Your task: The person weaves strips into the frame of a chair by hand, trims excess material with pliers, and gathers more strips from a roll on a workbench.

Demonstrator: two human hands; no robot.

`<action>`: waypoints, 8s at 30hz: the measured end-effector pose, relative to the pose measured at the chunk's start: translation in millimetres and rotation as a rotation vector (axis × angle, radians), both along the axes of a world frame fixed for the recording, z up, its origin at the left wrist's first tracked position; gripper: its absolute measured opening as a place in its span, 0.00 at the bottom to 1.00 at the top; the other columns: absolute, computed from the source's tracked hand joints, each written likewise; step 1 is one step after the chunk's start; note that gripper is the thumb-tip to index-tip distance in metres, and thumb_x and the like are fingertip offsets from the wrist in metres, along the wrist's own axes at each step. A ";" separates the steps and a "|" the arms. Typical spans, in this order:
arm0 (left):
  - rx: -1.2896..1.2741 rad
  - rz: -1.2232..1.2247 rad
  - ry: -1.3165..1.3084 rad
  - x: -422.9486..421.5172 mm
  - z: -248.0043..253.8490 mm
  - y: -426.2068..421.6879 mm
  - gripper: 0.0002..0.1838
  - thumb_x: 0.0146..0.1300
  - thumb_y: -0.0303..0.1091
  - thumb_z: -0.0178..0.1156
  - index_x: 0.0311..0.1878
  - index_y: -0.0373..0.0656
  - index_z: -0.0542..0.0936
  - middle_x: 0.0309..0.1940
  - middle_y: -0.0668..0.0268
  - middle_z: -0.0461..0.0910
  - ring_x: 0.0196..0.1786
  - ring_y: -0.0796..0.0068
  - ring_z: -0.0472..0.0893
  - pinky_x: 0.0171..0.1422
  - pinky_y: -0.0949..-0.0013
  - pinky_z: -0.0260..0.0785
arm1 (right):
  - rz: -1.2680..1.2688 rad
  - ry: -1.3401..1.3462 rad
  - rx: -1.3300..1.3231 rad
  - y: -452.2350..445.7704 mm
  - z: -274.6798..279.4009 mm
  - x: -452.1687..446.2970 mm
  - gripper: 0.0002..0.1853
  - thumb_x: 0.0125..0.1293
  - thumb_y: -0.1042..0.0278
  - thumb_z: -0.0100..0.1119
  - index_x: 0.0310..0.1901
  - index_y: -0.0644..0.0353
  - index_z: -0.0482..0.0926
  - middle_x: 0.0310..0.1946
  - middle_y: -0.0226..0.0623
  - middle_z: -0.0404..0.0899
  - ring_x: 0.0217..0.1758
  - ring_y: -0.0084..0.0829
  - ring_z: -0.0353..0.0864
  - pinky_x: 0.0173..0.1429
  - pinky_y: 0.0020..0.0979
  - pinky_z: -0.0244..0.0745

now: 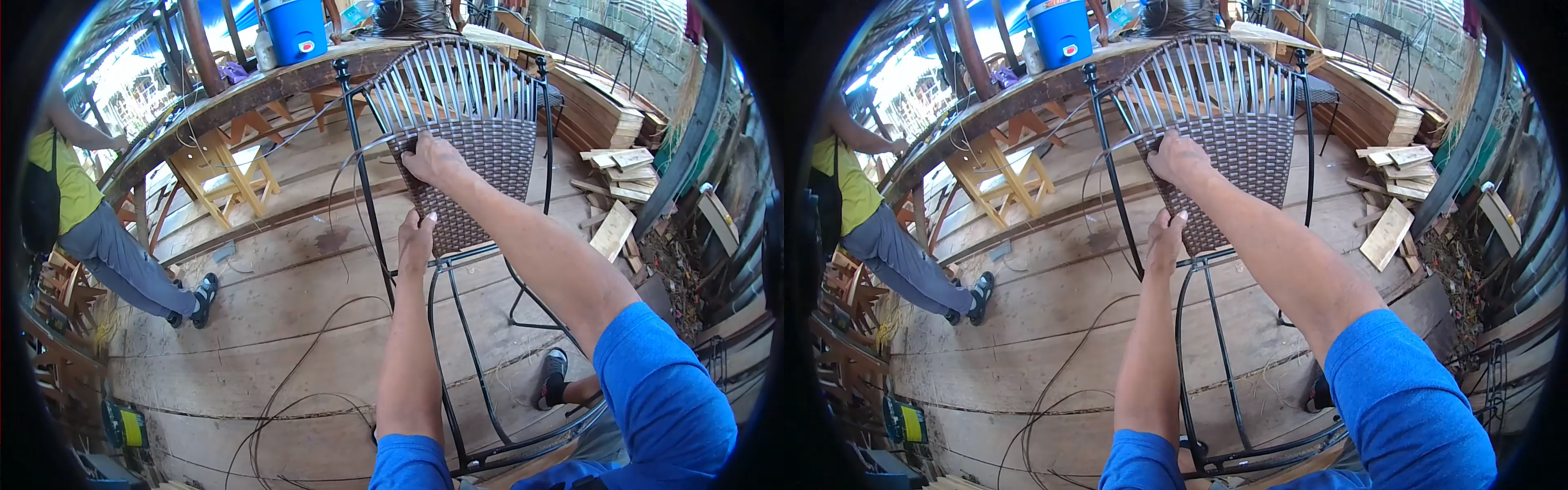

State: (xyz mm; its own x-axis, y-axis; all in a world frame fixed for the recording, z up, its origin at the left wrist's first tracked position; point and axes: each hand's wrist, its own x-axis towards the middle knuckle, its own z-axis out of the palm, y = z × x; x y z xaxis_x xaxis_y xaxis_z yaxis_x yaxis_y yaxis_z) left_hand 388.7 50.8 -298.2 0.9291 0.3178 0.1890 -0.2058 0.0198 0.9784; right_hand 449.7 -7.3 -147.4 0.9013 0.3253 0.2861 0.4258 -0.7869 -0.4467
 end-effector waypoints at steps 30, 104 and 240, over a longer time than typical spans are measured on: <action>0.978 -0.052 0.246 -88.9 -13.4 -10.0 0.25 0.61 0.39 0.54 0.58 0.35 0.68 0.53 0.45 0.73 0.57 0.47 0.72 0.61 0.55 0.64 | 0.137 0.071 0.071 -39.9 -25.7 32.1 0.20 0.61 0.55 0.55 0.39 0.67 0.79 0.37 0.57 0.80 0.48 0.50 0.80 0.54 0.44 0.73; 1.393 0.053 0.649 -130.2 11.2 -47.4 0.16 0.65 0.41 0.49 0.32 0.40 0.80 0.24 0.56 0.80 0.31 0.57 0.81 0.35 0.57 0.72 | -0.019 0.390 -0.378 -304.8 -183.5 -4.0 0.24 0.64 0.51 0.54 0.51 0.65 0.74 0.38 0.50 0.81 0.38 0.43 0.83 0.42 0.46 0.77; -0.357 0.287 0.021 -36.2 9.6 -79.4 0.32 0.57 0.15 0.41 0.69 0.32 0.55 0.64 0.56 0.65 0.63 0.70 0.67 0.68 0.70 0.56 | 0.127 0.304 -0.387 -297.3 -194.4 3.1 0.15 0.61 0.61 0.54 0.35 0.67 0.80 0.37 0.56 0.80 0.45 0.51 0.79 0.50 0.44 0.74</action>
